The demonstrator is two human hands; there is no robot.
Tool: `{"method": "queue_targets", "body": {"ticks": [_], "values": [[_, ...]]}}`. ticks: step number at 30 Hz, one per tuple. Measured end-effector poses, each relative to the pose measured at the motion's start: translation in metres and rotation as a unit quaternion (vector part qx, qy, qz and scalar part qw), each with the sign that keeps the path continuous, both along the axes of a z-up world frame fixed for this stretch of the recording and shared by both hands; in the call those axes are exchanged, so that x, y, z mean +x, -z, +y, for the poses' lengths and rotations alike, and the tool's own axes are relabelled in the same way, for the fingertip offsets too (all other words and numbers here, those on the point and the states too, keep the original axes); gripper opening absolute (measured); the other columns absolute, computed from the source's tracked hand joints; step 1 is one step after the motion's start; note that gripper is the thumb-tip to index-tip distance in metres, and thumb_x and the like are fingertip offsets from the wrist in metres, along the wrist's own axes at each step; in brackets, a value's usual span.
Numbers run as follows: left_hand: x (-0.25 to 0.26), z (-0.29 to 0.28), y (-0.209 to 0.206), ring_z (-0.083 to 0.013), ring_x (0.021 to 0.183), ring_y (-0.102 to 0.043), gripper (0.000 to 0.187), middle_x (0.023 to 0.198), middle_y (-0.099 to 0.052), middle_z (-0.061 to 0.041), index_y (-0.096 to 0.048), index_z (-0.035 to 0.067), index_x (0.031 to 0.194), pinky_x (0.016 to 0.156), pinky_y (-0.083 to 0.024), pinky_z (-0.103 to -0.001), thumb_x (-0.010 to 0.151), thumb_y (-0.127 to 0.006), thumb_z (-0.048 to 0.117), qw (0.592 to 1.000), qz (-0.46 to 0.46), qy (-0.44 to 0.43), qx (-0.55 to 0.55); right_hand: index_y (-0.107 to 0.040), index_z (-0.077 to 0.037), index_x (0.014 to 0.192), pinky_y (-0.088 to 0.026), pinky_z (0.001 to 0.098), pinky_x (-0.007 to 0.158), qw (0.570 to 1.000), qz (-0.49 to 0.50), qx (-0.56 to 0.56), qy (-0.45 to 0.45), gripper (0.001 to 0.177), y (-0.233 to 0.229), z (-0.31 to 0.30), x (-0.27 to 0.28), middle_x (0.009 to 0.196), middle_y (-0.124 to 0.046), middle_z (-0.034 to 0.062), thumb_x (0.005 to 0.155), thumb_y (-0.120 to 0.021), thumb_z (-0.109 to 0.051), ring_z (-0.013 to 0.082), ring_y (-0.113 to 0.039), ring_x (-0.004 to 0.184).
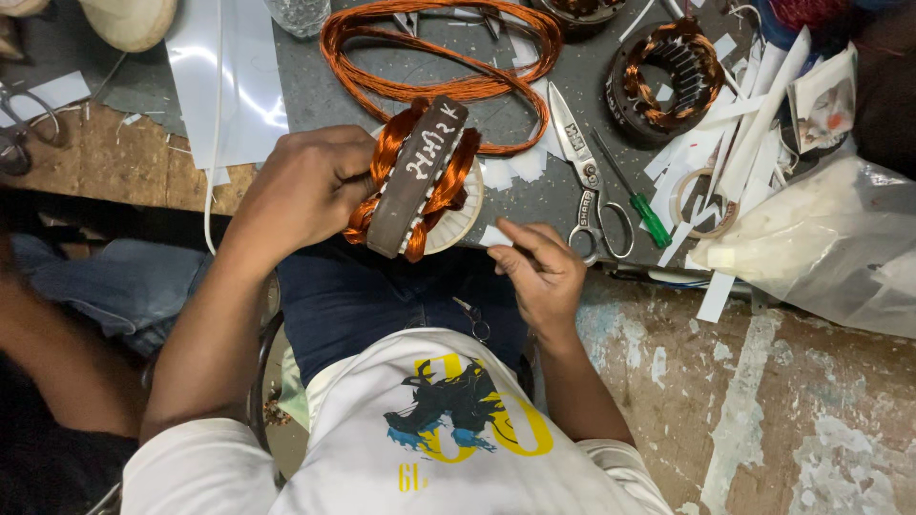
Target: The person winds copper wire around a toroidal core, adjusts the coil, and secures it with a thin wire. They handle multiple cores and use a spool of copper wire throughout the process.
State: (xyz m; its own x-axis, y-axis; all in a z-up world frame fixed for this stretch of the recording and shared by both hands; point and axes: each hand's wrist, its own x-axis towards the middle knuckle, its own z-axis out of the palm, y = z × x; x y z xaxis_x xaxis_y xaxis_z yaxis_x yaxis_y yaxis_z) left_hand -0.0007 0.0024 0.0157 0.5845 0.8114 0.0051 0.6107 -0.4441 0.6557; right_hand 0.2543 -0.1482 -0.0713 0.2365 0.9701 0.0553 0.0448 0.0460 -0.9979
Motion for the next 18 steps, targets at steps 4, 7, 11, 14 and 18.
{"method": "queue_targets", "body": {"ticks": [4,7,11,14,18], "values": [[0.002,-0.001,-0.002,-0.0328,0.079,-0.070,0.018,0.093,-0.070,-0.014,-0.072,-0.004,0.095,0.072,-0.053,-0.042,0.077,-0.070,-0.003,1.000,-0.017,-0.003,-0.016,-0.077,0.003,0.110,-0.051,0.0210,0.062,0.999,-0.043,-0.005,0.000,0.017,-0.002,0.001,-0.003,0.100,-0.072,0.0100,0.094,-0.077,0.006,0.0093,-0.064,0.071],[0.002,-0.001,-0.004,-0.0377,0.083,-0.068,0.016,0.094,-0.068,-0.017,-0.070,-0.005,0.093,0.072,-0.052,-0.044,0.077,-0.071,-0.002,1.000,-0.027,0.007,0.014,-0.074,0.004,0.115,-0.053,0.0216,0.066,0.999,-0.033,-0.012,-0.015,0.025,-0.006,0.001,-0.009,0.102,-0.071,0.0088,0.090,-0.078,0.003,0.0099,-0.065,0.075],[0.001,-0.001,-0.003,-0.0381,0.083,-0.068,0.013,0.091,-0.067,-0.017,-0.068,-0.005,0.091,0.072,-0.052,-0.044,0.080,-0.073,0.000,0.999,-0.038,0.011,0.020,-0.073,0.005,0.117,-0.054,0.0260,0.077,0.992,-0.118,0.053,-0.004,0.034,-0.014,0.002,-0.016,0.105,-0.070,0.0122,0.085,-0.084,0.001,0.0164,-0.067,0.088],[0.001,-0.001,-0.002,-0.0376,0.083,-0.068,0.013,0.091,-0.068,-0.017,-0.069,-0.004,0.091,0.072,-0.052,-0.044,0.079,-0.072,-0.001,0.999,-0.038,0.012,0.020,-0.074,0.002,0.113,-0.056,0.0275,0.077,0.977,-0.197,0.085,0.010,0.030,-0.019,0.005,-0.019,0.102,-0.073,0.0127,0.085,-0.086,-0.001,0.0182,-0.071,0.087],[0.002,-0.001,-0.002,-0.0379,0.084,-0.068,0.016,0.093,-0.068,-0.017,-0.070,-0.005,0.093,0.072,-0.053,-0.043,0.078,-0.073,-0.001,0.999,-0.043,0.017,0.029,-0.075,0.001,0.113,-0.058,0.0289,0.078,0.964,-0.242,0.112,0.003,0.032,-0.024,0.008,-0.022,0.101,-0.074,0.0137,0.084,-0.087,-0.003,0.0202,-0.073,0.089]]}}
